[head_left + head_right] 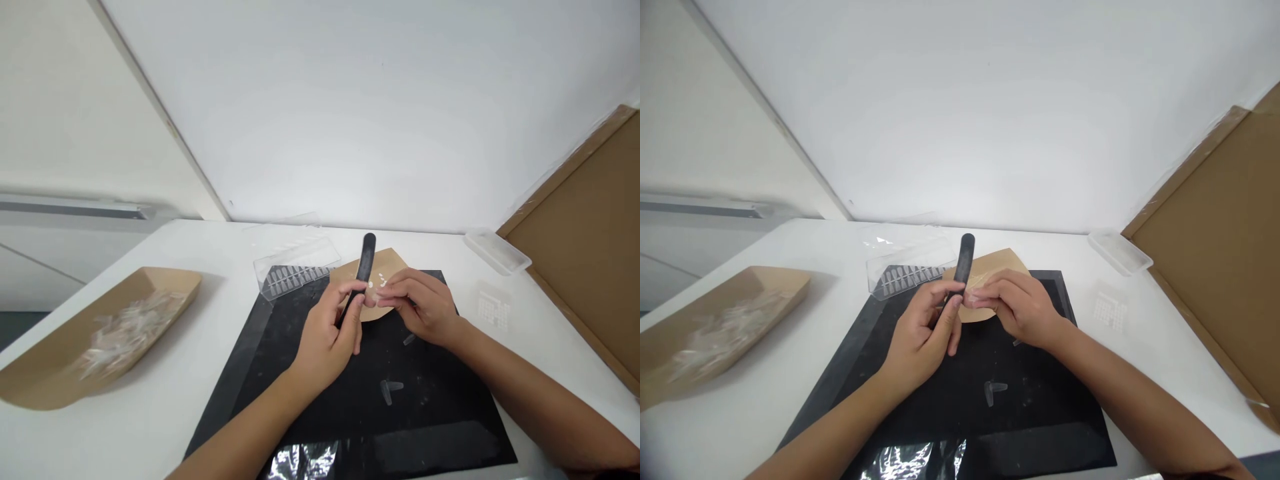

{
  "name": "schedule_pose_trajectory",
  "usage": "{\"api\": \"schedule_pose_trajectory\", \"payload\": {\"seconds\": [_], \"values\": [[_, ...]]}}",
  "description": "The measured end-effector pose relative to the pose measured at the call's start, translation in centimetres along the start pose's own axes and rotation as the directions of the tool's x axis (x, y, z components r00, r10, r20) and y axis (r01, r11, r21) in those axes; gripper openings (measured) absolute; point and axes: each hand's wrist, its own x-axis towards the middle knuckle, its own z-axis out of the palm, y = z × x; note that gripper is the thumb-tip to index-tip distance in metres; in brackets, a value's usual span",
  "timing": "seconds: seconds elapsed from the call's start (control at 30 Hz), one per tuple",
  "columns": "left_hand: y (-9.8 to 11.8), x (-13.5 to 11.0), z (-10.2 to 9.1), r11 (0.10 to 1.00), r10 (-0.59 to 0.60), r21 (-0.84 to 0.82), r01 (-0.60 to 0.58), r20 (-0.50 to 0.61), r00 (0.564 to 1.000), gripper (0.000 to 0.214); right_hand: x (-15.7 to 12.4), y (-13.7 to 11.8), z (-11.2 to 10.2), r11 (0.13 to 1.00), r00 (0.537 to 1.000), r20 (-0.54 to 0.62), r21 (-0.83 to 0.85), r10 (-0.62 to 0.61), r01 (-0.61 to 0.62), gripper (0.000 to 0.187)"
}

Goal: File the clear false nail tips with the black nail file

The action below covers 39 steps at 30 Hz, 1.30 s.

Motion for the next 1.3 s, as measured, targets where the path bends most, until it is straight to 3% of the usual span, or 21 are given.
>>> {"api": "schedule_pose_trajectory", "payload": {"seconds": [0.13, 0.27, 0.5, 0.73, 0.87, 1.0, 1.2, 1.3], "values": [[-0.1, 0.0, -0.1, 0.996, 0.019, 0.088, -0.016, -0.031, 0.999, 0.047, 0.3, -0.1, -0.1, 0.999, 1.000, -0.003, -0.019, 0.028, -0.028, 0.014], [0.7, 0.3, -0.1, 0.942, 0.094, 0.318, -0.108, 0.059, 0.994, 0.018, 0.4, -0.2, 0.4, 0.996, 0.998, -0.043, -0.080, 0.045, -0.049, 0.010], [0.6, 0.2, 0.3, 0.877, 0.256, 0.406, -0.256, 0.055, 0.965, 0.022, -0.3, 0.0, 1.5, 0.985, 0.994, -0.044, -0.132, 0.105, -0.110, 0.010], [-0.3, 0.0, 0.3, 0.818, 0.337, 0.481, -0.314, 0.039, 0.941, 0.020, -0.5, -0.5, 1.8, 0.972, 0.991, -0.001, -0.191, 0.136, -0.134, 0.011], [-0.4, 0.0, 0.4, 0.760, 0.393, 0.547, -0.351, 0.044, 0.918, 0.020, -0.3, -0.7, 1.5, 0.958, 0.977, -0.001, -0.196, 0.212, -0.208, 0.014], [-0.5, -0.1, 0.7, 0.737, 0.386, 0.583, -0.342, 0.052, 0.921, 0.021, -0.3, -0.1, 1.4, 0.937, 0.961, -0.017, -0.216, 0.278, -0.275, 0.013], [-1.1, -0.2, 0.8, 0.724, 0.360, 0.610, -0.321, 0.062, 0.931, 0.023, -1.3, 1.1, 2.7, 0.936, 0.988, 0.011, -0.322, 0.155, -0.143, 0.015], [-1.2, -0.3, 0.7, 0.744, 0.332, 0.594, -0.305, 0.068, 0.941, 0.023, -1.6, 1.2, 2.9, 0.938, 0.980, 0.082, -0.314, 0.182, -0.148, 0.016]]}}
